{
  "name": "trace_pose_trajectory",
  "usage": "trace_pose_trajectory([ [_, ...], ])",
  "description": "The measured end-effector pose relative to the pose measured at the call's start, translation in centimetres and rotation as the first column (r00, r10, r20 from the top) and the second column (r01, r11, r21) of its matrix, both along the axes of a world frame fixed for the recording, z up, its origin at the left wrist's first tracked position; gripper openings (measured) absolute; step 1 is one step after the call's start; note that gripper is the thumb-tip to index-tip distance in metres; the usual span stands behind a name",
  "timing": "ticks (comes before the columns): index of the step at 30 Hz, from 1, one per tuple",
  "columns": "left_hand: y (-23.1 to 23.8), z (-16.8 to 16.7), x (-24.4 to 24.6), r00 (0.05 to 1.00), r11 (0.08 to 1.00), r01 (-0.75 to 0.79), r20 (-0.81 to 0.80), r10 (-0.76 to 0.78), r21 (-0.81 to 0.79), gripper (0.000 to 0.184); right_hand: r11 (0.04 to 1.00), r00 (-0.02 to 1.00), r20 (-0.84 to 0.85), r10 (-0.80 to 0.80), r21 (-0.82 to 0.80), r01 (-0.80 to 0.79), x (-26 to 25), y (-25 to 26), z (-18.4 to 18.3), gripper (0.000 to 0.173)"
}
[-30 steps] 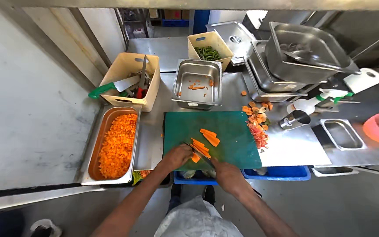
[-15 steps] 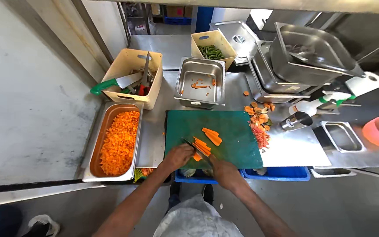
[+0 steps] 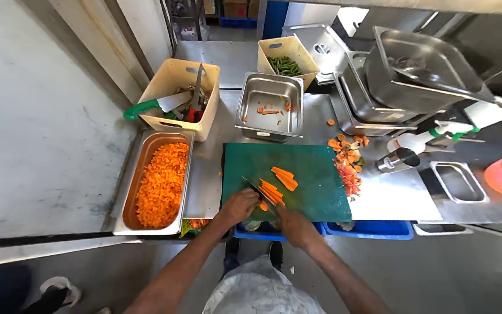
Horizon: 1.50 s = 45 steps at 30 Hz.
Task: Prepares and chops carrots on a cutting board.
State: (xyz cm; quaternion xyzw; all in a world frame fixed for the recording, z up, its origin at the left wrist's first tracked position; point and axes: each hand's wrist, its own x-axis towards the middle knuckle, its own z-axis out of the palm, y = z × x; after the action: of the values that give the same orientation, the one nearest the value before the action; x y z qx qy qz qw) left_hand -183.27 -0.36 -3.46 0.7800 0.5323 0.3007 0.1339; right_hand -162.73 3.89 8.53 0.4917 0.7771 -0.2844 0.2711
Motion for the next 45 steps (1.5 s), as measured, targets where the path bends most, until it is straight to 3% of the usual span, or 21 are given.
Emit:
trace_pose_trajectory([
  [2,-0.1,-0.1,-0.1,1.000,1.000,-0.001,0.003,0.001,0.018,0.014,1.000,0.999,0.034,-0.002,-0.029,0.003,-0.1,-0.2,1.7,0.050],
  [5,-0.5,-0.3,0.0,0.999,1.000,0.004,0.033,-0.004,0.027,0.012,0.999,0.999,-0.008,-0.044,-0.020,0.044,-0.5,-1.3,-1.7,0.055],
  [10,-0.1,-0.1,-0.1,1.000,0.999,0.010,0.017,-0.010,0.038,0.013,0.999,1.000,0.026,-0.010,-0.035,0.011,-0.2,-0.3,0.9,0.050],
  [12,-0.4,-0.5,0.1,1.000,0.999,0.004,0.023,-0.005,0.036,0.013,0.998,0.999,-0.006,-0.051,-0.045,0.051,-0.2,-1.2,-1.0,0.057],
  [14,-0.6,-0.9,0.3,0.999,0.993,-0.039,0.009,0.038,0.113,0.013,0.996,0.996,-0.035,-0.088,-0.012,0.087,-0.3,-1.7,-2.8,0.056],
  [17,-0.8,-0.5,0.5,0.985,0.970,-0.138,-0.072,0.155,0.200,0.015,0.996,0.996,-0.005,-0.085,0.012,0.085,-0.6,-1.9,-2.2,0.052],
  [23,2.8,3.9,-0.5,0.953,0.976,0.188,-0.219,-0.209,-0.112,0.015,0.989,1.000,-0.010,-0.028,0.147,0.030,-0.1,-2.2,-1.2,0.057],
  [26,4.0,4.9,-0.7,0.926,0.940,0.237,-0.236,-0.295,-0.245,0.017,0.974,0.998,-0.057,-0.013,0.227,0.025,0.7,-2.2,-0.3,0.053],
  [33,4.6,4.5,-0.3,0.930,0.938,0.241,-0.215,-0.297,-0.251,0.014,0.961,0.996,-0.089,-0.019,0.275,0.043,1.5,-2.5,-0.2,0.051],
  [42,4.9,5.0,0.0,0.921,0.935,0.203,-0.267,-0.283,-0.292,0.023,0.935,0.987,-0.157,-0.042,0.343,0.094,3.6,-2.0,1.4,0.036],
  [43,4.7,4.9,0.0,0.937,0.953,0.177,-0.254,-0.240,-0.247,0.029,0.935,0.984,-0.167,-0.061,0.334,0.115,4.2,-1.8,1.4,0.036],
  [45,4.2,4.9,0.0,0.961,0.987,0.086,-0.251,-0.117,-0.134,0.062,0.935,0.971,-0.202,-0.131,0.299,0.189,5.7,-1.3,1.0,0.036],
])
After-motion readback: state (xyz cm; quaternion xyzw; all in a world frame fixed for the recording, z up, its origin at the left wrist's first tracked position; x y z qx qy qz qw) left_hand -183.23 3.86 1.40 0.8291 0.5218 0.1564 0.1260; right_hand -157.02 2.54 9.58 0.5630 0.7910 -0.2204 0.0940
